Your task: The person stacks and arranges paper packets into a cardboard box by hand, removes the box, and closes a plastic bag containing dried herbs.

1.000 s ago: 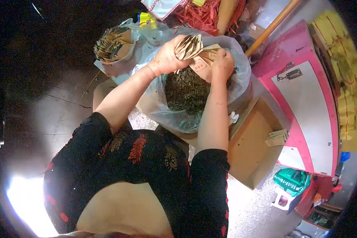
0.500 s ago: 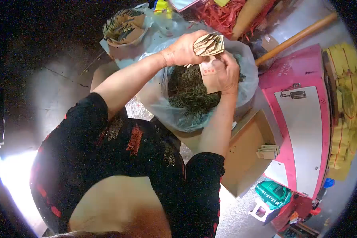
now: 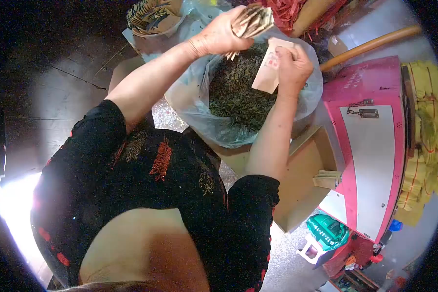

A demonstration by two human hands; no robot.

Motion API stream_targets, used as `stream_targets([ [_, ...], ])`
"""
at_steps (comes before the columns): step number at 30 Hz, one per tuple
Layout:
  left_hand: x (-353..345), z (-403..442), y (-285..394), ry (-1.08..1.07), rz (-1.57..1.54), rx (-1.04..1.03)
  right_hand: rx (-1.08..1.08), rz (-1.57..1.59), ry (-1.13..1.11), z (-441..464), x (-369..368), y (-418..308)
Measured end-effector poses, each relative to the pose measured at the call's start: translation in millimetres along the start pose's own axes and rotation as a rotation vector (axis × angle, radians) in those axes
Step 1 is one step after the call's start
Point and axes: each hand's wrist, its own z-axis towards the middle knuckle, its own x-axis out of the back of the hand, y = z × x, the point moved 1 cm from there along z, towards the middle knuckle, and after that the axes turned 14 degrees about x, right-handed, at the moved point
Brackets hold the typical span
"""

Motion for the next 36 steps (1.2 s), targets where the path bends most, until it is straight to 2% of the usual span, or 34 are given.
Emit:
stream_targets([
  [1,5,0,0,0.0,0.012,0.038,0.001,-0.002,-0.004,1,0,-1],
  [4,12,-2,-1,-0.064,-0.074,0.158,0.074,0.288,0.157,8,0,-4],
  [7,12,0,-6,0.004,-0.055,0.068,0.12,0.305,0.208,16,3,-18],
  [11,12,6,-6,-0.007,-0.022,0.106,0.164,0.341,0.266,27,8,-21],
  [14,11,6,-5,-0.021,-0.069,0.135,0.188,0.408,0.257,34,10,-22],
  [16,9,8,-2,0.021,-0.097,0.069,0.184,0.416,0.278,38,8,-21],
  [18,7,4,8,-0.037,-0.204,0.085,0.179,0.427,0.302,44,5,-17],
  [20,2,4,15,-0.09,-0.298,0.149,0.141,0.173,0.282,42,1,-14],
  [21,-2,3,18,-0.128,-0.352,0.185,0.215,0.144,0.202,41,-1,-15],
  [22,-5,4,19,-0.174,-0.417,0.202,0.142,0.074,0.198,37,-2,-14],
  [23,-12,6,14,-0.296,-0.581,0.335,0.074,0.005,0.194,34,-12,-21],
  [24,-16,4,15,-0.373,-0.726,0.337,0.097,0.202,0.221,30,-26,-24],
  [25,-20,1,18,-0.45,-0.869,0.335,0.197,0.211,0.216,31,-30,-18],
  [27,-24,-8,18,-0.479,-0.927,0.375,0.143,0.067,0.245,27,-28,-5],
  [28,-25,-10,20,-0.503,-0.983,0.415,0.211,-0.024,0.233,25,-28,-1],
  [31,-31,-18,21,-0.493,-0.944,0.372,0.06,0.106,0.373,16,-39,1],
  [32,-30,-19,18,-0.495,-0.879,0.454,0.115,-0.026,0.363,15,-42,1],
  [35,-29,-24,19,-0.54,-0.932,0.368,0.127,-0.145,0.335,6,-47,-8],
  [36,-26,-27,23,-0.537,-0.938,0.399,0.168,-0.16,0.318,5,-48,3],
])
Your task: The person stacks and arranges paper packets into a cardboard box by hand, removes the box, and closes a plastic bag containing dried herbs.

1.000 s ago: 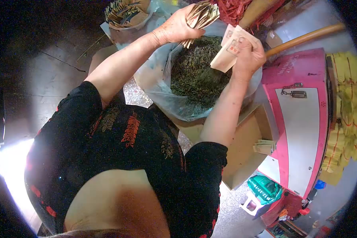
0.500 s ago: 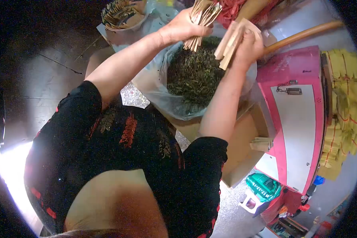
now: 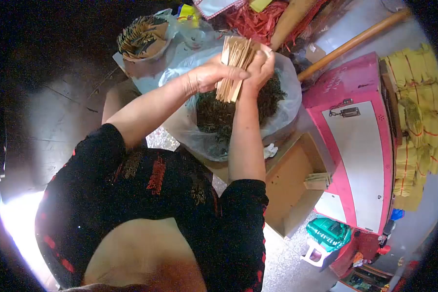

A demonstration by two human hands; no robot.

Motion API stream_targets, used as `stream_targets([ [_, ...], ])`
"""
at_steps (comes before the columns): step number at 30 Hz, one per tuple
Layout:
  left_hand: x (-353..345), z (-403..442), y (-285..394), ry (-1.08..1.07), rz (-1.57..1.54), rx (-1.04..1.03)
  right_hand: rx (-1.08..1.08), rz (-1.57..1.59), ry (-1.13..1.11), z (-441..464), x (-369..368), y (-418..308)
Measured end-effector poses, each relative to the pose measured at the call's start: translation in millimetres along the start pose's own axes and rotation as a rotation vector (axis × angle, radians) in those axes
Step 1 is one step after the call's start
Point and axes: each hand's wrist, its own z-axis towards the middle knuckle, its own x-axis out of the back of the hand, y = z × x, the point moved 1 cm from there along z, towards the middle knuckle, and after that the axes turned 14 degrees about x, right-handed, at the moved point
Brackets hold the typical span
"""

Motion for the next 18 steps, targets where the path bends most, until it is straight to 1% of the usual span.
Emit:
stream_targets([
  [1,-1,-4,3,-0.008,0.014,-0.005,0.044,-0.009,-0.013,-3,-2,10],
  [2,-2,-6,5,-0.015,-0.043,0.026,0.016,0.099,-0.033,-5,-7,1],
  [3,0,-8,5,-0.022,-0.101,0.061,-0.004,0.145,-0.064,-4,-8,-15],
  [4,3,-8,4,-0.01,-0.071,0.044,0.111,0.051,-0.073,-3,-9,-10],
  [5,3,-10,5,0.049,-0.034,0.051,0.222,-0.05,-0.077,-2,-10,-3],
  [6,4,-12,6,0.092,0.007,0.066,0.569,-0.401,-0.182,4,-10,-14],
  [7,14,-14,3,0.174,0.085,0.158,0.645,-0.357,-0.146,5,-11,-21],
  [8,5,-25,13,0.236,0.17,0.274,0.638,-0.418,-0.202,4,-9,-7],
  [9,21,-22,5,0.226,0.237,0.321,0.441,-0.41,-0.166,5,-9,-19],
  [10,20,-23,5,0.256,0.259,0.226,0.615,-0.513,-0.039,3,-12,-22],
  [11,34,-16,0,0.216,0.209,0.216,0.482,-0.626,-0.222,6,-8,-32],
  [12,35,-11,-3,0.247,0.172,0.195,0.37,-0.645,-0.185,6,-5,-41],
  [13,29,-7,-1,0.298,0.136,0.16,0.271,-0.64,-0.148,8,-4,-45],
  [15,13,-7,-4,0.153,-0.051,0.071,0.172,-0.372,-0.139,9,0,-52],
  [16,19,-4,-6,0.131,-0.05,0.125,0.093,-0.215,-0.06,9,5,-56],
  [17,16,-2,-9,0.124,-0.052,0.128,0.093,-0.222,-0.058,9,10,-55],
  [18,13,-1,-10,0.112,-0.006,0.129,0.15,-0.308,-0.007,10,15,-54],
])
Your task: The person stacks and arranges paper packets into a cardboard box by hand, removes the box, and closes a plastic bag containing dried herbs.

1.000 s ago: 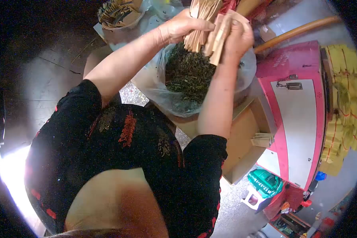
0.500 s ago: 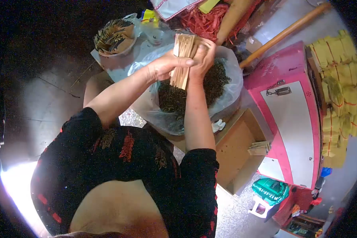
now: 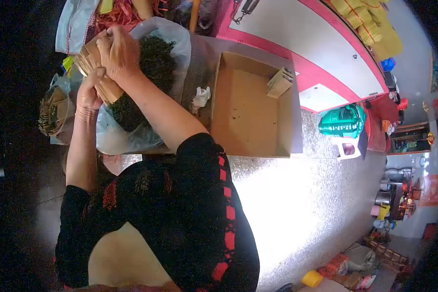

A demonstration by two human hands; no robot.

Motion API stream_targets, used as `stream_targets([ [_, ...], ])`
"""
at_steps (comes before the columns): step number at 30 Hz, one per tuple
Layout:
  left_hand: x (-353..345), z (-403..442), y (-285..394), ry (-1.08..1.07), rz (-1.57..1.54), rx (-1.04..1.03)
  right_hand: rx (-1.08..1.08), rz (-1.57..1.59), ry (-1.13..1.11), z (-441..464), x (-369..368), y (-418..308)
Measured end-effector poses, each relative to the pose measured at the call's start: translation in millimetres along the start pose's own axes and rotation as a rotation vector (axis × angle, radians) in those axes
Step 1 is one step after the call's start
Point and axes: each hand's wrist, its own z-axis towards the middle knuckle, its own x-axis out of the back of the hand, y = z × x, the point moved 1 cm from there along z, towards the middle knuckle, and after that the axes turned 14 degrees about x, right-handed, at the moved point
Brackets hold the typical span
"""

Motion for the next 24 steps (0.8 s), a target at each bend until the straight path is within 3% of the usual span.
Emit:
stream_targets([
  [3,-23,-2,2,-0.03,0.018,0.002,0.114,-0.114,0.051,4,12,5],
  [5,-38,-3,6,0.109,0.229,-0.102,0.221,-0.364,0.064,7,26,6],
  [9,-29,10,0,0.023,0.147,-0.094,0.261,-0.257,-0.115,13,68,19],
  [11,-25,2,11,0.061,0.241,-0.192,-0.054,-0.273,0.009,5,123,62],
  [12,-21,-5,16,0.117,0.245,-0.216,-0.15,-0.547,0.002,9,163,73],
  [13,-16,-9,21,0.174,0.247,-0.238,-0.212,-0.85,-0.035,2,204,100],
  [16,6,-17,32,0.185,0.287,-0.296,-0.209,-1.188,-0.163,-41,330,154],
  [18,14,-17,34,0.154,0.271,-0.269,-0.452,-1.381,-0.237,-51,359,148],
  [22,14,-14,26,0.132,0.321,-0.306,-0.533,-1.416,-0.538,-68,379,154],
  [24,17,-13,23,0.158,0.336,-0.289,-0.506,-1.397,-0.544,-77,388,169],
])
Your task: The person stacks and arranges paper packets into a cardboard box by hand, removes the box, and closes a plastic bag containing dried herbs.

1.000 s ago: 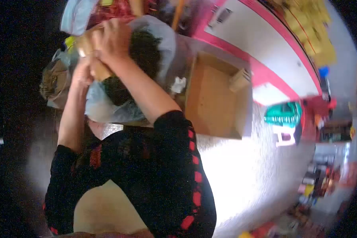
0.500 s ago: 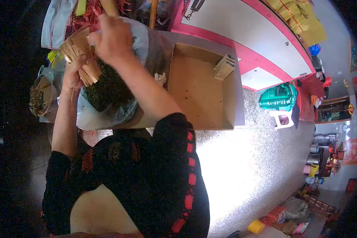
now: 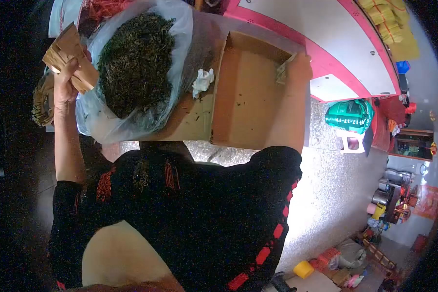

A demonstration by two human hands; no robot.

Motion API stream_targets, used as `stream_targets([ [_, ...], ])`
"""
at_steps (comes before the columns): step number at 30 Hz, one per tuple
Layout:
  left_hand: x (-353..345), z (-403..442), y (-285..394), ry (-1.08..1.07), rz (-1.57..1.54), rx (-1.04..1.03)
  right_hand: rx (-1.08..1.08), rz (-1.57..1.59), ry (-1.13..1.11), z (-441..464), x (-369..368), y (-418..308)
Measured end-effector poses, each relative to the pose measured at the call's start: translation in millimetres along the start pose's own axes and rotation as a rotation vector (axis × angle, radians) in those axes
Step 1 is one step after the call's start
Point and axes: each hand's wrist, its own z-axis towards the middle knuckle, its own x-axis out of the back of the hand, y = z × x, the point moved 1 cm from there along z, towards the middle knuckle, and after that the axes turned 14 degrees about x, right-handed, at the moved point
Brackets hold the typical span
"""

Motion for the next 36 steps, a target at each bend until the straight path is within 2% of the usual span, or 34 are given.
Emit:
stream_targets([
  [3,7,2,-2,-0.019,0.012,0.039,0.01,0.033,0.043,0,-7,3],
  [5,8,2,0,-0.05,0.05,-0.022,-0.005,0.059,0.061,-3,-12,4],
  [7,8,1,-2,-0.029,0.036,-0.019,0.13,0.108,0.198,-4,-17,7],
  [8,9,1,-5,0.006,0.06,-0.019,0.135,0.114,0.196,-4,-20,14],
  [10,14,-2,-9,0.055,0.06,0.007,0.318,0.102,0.151,-2,-26,19],
  [12,10,-9,-5,0.065,0.042,-0.038,0.001,0.431,0.013,-4,-12,8],
  [13,7,-12,-3,0.069,0.005,-0.052,0.143,0.209,0.088,-8,-2,-1],
  [14,11,-10,-4,0.035,0.018,-0.059,0.17,0.34,0.147,-16,17,-15],
  [15,20,-7,-9,0.012,0.035,-0.065,0.207,0.232,0.139,-7,-12,13],
  [16,37,-1,-24,0.048,0.078,-0.027,0.293,0.314,0.236,-10,11,-6],
  [17,51,0,-33,0.086,0.116,0.01,0.038,0.693,0.119,-6,29,-20],
  [19,25,-12,-6,0.033,0.145,-0.006,0.307,0.362,0.445,-5,72,-55],
  [20,25,-14,-7,0.061,0.137,0.004,0.352,0.376,0.456,4,85,-73],
  [22,25,-11,-20,0.084,0.116,-0.006,0.01,0.747,0.311,16,104,-95],
  [23,17,-18,-10,0.146,0.167,-0.009,0.031,0.75,0.318,20,109,-111],
  [25,13,-15,-24,0.126,0.131,0.033,0.072,1.318,0.154,30,107,-160],
  [27,3,-21,-22,0.059,0.056,-0.012,0.146,1.866,0.074,18,112,-229],
  [29,0,-25,-24,0.08,0.135,-0.022,0.063,1.986,-0.095,8,107,-275],
  [30,-1,-28,-20,0.143,0.206,-0.11,0.055,2.052,-0.137,5,101,-294],
  [31,0,-29,-21,0.125,0.172,-0.087,0.048,2.118,-0.184,2,95,-312],
  [36,5,-31,2,0.196,0.361,-0.204,-0.03,2.285,-0.368,-11,82,-364],
])
